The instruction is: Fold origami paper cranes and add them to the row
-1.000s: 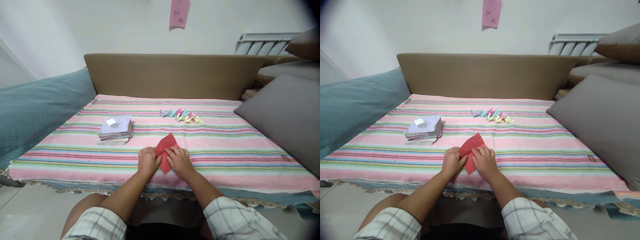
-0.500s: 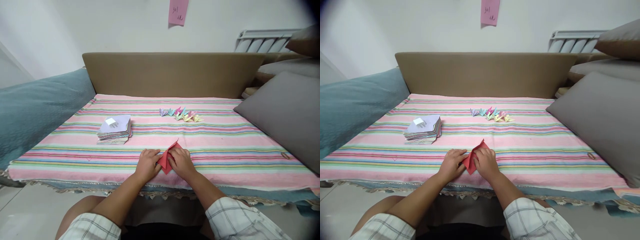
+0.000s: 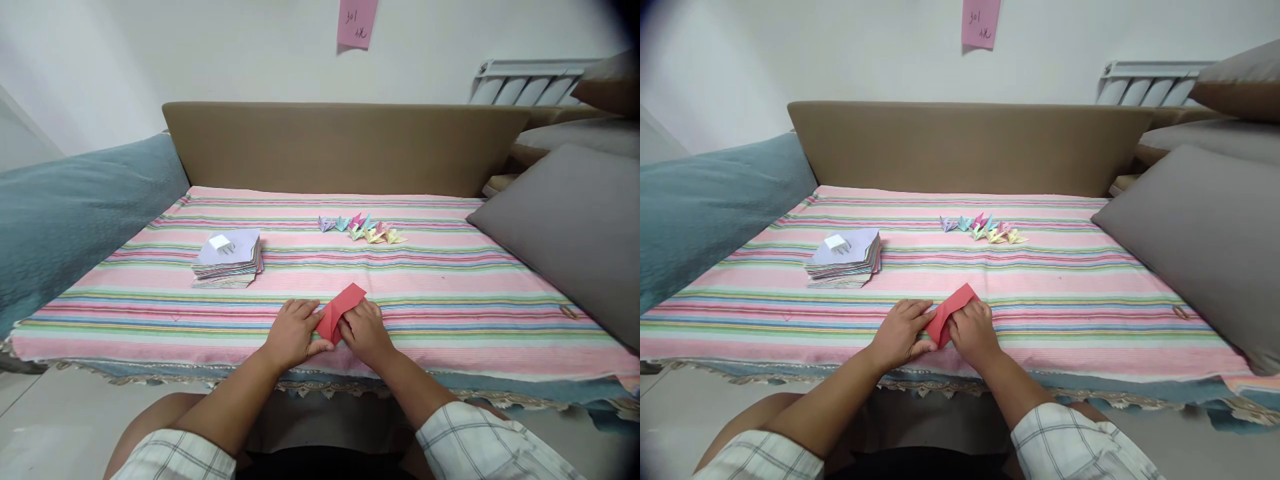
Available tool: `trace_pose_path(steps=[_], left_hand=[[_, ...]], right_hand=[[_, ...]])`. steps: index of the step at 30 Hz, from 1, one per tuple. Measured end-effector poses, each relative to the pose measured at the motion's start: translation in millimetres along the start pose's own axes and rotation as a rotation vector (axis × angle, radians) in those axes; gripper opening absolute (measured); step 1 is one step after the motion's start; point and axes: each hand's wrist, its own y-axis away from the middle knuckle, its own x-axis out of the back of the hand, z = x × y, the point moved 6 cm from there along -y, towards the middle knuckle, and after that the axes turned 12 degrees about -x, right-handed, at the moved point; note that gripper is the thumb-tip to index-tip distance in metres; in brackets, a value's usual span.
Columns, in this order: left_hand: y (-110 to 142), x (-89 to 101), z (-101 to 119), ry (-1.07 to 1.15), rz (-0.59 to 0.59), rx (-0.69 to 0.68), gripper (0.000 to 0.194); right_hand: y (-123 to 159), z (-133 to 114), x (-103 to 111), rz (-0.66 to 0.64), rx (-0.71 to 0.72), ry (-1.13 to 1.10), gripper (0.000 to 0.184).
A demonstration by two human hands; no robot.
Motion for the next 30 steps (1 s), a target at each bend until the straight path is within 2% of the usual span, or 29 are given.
trace_pose_path(steps=[12, 23, 30], left_hand=[[2.0, 0.0, -7.6, 0.045, 0.032, 0.092, 0.045], [-5.2, -4.2, -14.7, 0.028, 0.067, 0.25, 0.036], [-6.7, -3.4, -19.5, 0.031, 0.13, 0.306, 0.023]], right_hand=[[4.1, -7.8, -0.7, 0.027, 0.037, 0.027, 0.028], [6.0, -10.9, -2.2, 0.074, 0.041, 0.042, 0.025], [9.2, -11.7, -6.6, 0.087, 0.072, 0.038, 0.029]])
